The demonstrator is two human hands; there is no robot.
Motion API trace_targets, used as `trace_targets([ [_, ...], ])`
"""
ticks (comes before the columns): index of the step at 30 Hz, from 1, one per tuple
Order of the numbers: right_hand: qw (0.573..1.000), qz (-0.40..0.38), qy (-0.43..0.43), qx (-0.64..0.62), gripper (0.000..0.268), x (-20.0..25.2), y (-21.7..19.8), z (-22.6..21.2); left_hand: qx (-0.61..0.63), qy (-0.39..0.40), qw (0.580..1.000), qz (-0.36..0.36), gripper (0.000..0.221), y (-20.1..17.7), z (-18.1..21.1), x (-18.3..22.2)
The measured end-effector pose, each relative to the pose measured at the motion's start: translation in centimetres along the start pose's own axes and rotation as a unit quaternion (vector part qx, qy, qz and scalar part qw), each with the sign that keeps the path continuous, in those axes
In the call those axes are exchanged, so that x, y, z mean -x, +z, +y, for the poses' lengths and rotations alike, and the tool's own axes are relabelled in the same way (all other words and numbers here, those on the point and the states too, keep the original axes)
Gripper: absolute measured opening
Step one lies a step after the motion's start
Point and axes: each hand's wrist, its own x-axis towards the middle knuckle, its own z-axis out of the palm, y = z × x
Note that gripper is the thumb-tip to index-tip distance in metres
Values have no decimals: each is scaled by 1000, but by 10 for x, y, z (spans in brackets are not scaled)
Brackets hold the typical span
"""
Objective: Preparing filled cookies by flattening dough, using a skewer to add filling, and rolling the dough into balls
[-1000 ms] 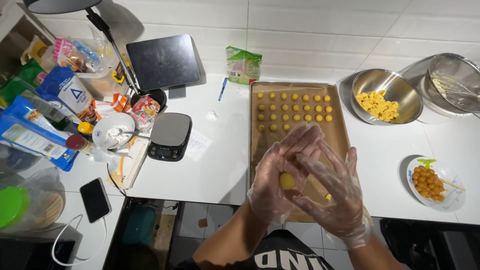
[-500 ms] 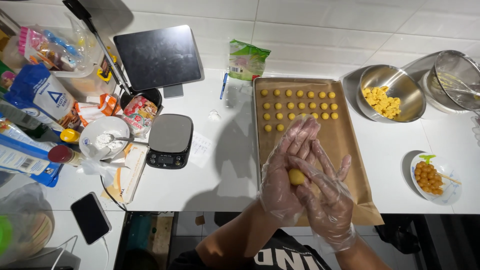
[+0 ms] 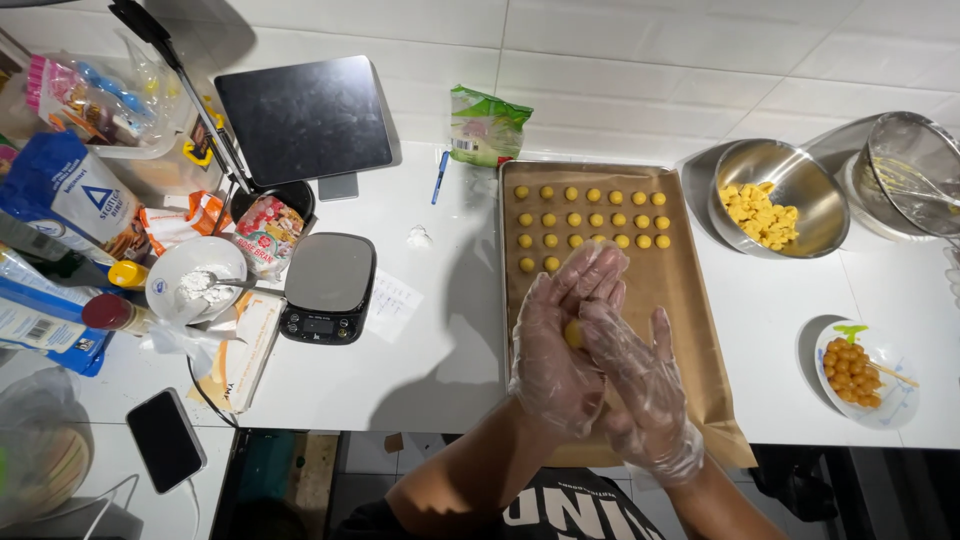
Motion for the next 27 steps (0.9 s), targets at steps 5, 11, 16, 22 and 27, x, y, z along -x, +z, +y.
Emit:
trace_targets([
  [5,991,132,-15,27,67,-5,-13,14,-28,14,999,38,50,14,-1,-2],
  [11,989,-52,-52,128,79,-2,-15,36,-162,55,985,15,48,17,-6,7],
  [16,987,105,30,-115,54,-25,-23,-2,-129,80,988,13,54,15,-5,5],
  [22,979,138,94,-115,44,-14,-6,-12,-113,102,980,-132,58,1,-10,3],
  [27,927,112,157,-322,49,-10,-6,-27,-98,126,979,-128,62,2,-12,5],
])
